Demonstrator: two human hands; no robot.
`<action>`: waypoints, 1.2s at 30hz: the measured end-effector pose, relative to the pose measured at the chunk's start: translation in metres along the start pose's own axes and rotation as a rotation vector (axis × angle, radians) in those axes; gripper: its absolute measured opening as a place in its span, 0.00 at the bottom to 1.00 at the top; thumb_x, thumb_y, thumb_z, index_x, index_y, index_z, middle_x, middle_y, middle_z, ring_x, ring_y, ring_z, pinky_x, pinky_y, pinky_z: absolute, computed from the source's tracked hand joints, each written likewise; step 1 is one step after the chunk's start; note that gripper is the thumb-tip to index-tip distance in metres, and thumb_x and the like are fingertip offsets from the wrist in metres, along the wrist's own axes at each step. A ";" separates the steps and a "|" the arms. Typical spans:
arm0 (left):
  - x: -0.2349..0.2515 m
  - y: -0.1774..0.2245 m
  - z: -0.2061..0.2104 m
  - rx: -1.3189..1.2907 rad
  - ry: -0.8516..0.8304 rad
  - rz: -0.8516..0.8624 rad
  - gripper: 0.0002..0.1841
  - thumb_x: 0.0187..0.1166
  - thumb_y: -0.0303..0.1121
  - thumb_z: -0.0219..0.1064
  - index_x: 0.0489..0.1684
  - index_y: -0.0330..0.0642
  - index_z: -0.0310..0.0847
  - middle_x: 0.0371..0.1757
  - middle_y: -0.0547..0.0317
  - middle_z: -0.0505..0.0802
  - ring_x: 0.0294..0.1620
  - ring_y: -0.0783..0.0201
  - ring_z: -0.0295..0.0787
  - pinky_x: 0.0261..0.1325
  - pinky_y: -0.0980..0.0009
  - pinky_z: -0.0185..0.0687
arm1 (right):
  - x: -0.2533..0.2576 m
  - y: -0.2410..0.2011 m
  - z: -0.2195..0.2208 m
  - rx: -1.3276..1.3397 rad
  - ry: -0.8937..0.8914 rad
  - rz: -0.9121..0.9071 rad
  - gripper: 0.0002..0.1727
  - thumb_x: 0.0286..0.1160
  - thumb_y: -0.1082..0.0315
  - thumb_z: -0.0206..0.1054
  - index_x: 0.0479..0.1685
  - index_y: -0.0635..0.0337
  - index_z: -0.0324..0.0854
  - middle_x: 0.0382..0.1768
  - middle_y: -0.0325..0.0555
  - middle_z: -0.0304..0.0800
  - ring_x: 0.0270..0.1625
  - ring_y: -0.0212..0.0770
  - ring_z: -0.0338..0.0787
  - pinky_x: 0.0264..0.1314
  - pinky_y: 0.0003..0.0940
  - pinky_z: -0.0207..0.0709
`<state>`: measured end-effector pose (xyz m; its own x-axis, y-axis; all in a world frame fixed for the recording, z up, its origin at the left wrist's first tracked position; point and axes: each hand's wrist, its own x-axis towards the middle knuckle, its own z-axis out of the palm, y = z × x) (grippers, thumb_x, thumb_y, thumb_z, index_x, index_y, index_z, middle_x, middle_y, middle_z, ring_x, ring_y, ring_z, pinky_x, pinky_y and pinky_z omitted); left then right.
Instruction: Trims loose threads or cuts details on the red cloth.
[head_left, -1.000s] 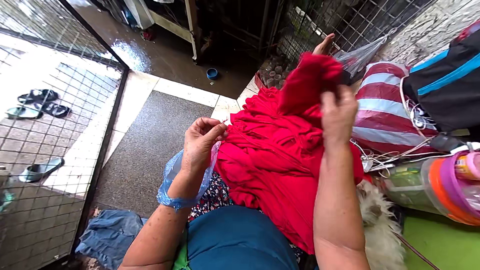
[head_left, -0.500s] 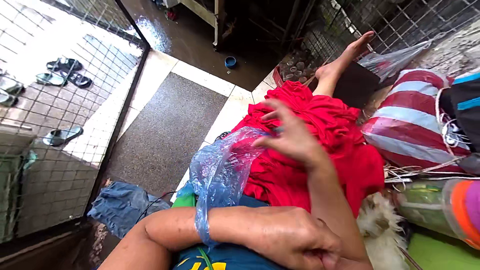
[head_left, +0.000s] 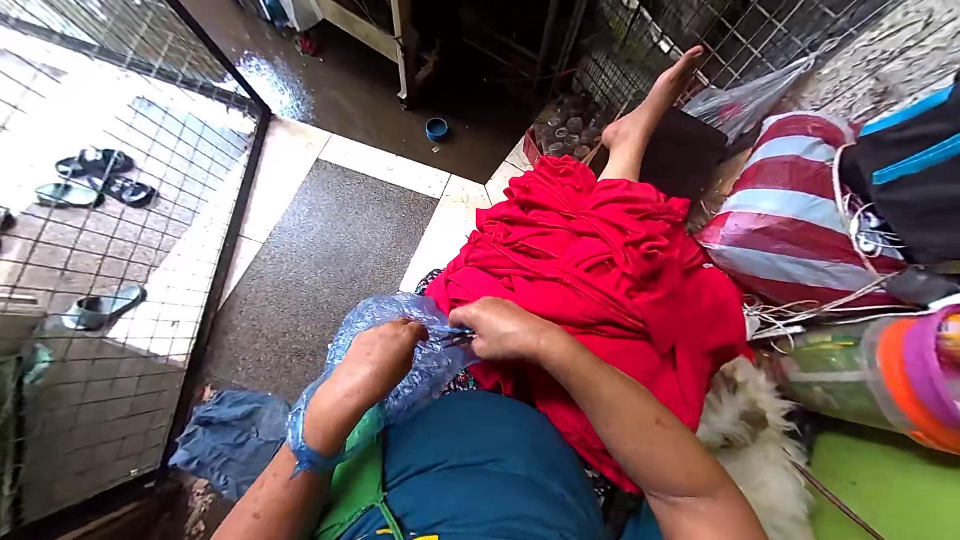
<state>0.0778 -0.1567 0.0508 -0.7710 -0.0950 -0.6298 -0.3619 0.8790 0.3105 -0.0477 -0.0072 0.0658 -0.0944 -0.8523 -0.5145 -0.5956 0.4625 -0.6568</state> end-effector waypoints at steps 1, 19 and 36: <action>0.003 0.002 0.001 -0.010 -0.001 -0.035 0.16 0.88 0.25 0.56 0.67 0.28 0.81 0.69 0.27 0.84 0.71 0.28 0.80 0.70 0.32 0.72 | 0.001 0.001 0.002 -0.001 -0.033 -0.010 0.16 0.85 0.68 0.62 0.62 0.69 0.82 0.55 0.62 0.89 0.63 0.59 0.87 0.68 0.60 0.73; 0.019 -0.006 0.008 -0.312 0.418 0.456 0.13 0.84 0.33 0.62 0.47 0.31 0.89 0.52 0.36 0.93 0.56 0.39 0.91 0.58 0.39 0.82 | -0.022 0.108 -0.129 -0.014 0.912 0.713 0.21 0.79 0.63 0.70 0.62 0.71 0.85 0.64 0.72 0.85 0.70 0.72 0.82 0.66 0.75 0.70; 0.060 0.028 -0.023 -0.492 0.550 0.391 0.08 0.82 0.27 0.66 0.46 0.31 0.88 0.53 0.39 0.91 0.54 0.47 0.91 0.61 0.48 0.85 | -0.055 0.100 -0.061 -0.007 0.768 -0.100 0.04 0.67 0.80 0.69 0.36 0.70 0.89 0.37 0.52 0.90 0.41 0.42 0.88 0.49 0.41 0.79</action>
<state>0.0097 -0.1482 0.0380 -0.9883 -0.1520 -0.0137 -0.1038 0.6039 0.7903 -0.1505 0.0708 0.0619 -0.5654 -0.8213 0.0755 -0.6349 0.3750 -0.6755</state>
